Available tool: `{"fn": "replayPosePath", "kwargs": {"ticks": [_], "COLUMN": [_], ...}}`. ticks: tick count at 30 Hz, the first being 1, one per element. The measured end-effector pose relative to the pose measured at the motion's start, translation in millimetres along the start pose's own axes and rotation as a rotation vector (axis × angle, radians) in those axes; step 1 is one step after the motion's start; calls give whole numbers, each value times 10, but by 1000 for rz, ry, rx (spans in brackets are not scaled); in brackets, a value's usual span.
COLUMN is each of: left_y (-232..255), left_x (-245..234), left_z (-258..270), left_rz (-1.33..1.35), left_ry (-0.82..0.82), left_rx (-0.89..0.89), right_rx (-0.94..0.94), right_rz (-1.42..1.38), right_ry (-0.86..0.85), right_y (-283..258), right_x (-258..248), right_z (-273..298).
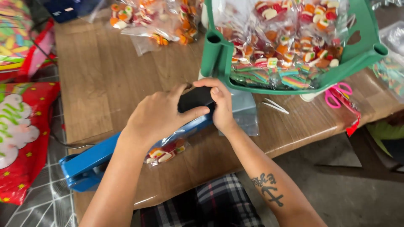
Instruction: Filling small plastic bags with various candies and sealing them using a manual heat sealer on a production table.
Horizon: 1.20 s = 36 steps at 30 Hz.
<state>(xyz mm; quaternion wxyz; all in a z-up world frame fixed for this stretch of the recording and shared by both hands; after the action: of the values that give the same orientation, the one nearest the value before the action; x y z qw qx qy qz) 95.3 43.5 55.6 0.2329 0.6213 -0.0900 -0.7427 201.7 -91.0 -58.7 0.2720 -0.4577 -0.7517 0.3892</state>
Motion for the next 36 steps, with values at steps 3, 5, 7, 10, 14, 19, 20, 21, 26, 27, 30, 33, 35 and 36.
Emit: {"fn": "replayPosePath", "kwargs": {"ticks": [3,5,7,10,14,19,20,21,26,27,30,33,35,36], "left_y": [-3,-20,-24,-13,-19,-25,-23,-22,-32,-29,-40,-15,-3,3], "left_x": [24,36,28,20,25,30,27,26,22,20,41,11,-6,-15], "left_z": [-5,-10,-13,-11,-20,-29,-31,-31,-16,-14,-2,3,7,9], "left_rz": [3,21,33,32,24,27,39,51,67,68,66,70,64,58], "left_ry": [-5,-2,5,-6,2,9,17,24,31,25,44,24,27,29], "left_rx": [-52,-52,-50,-52,-41,-38,-38,-39,-38,-37,-30,-34,-31,-28], "right_rx": [-3,-1,-4,-13,-16,-22,-27,-30,-24,-23,-20,-21,-23,-23], "right_rz": [14,5,-6,-19,-11,1,2,3,7,12,12,16,16,16], "right_ry": [-5,-12,-15,-15,-30,-42,-39,-35,-33,-30,-24,-26,-29,-31], "right_y": [-15,-17,-18,-3,18,27,32,35,42,45,30,42,50,55], "right_x": [10,-2,-3,-14,-33,-44,-41,-36,-35,-36,-32,-38,-45,-48], "right_z": [-15,-7,-9,-2,6,0,-2,0,10,15,17,12,8,7]}}
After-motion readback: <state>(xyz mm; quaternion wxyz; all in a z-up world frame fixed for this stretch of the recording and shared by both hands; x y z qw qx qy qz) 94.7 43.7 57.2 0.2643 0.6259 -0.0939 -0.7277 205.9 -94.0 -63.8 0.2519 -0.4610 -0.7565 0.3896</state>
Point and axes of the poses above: each hand's wrist, its own z-axis away from the middle knuckle, its own x-axis out of the palm, y = z × x, the point moved 1 cm from there along -z, towards the middle knuckle, and after that the axes turned 1 degree about -x, right-handed, at the moved point
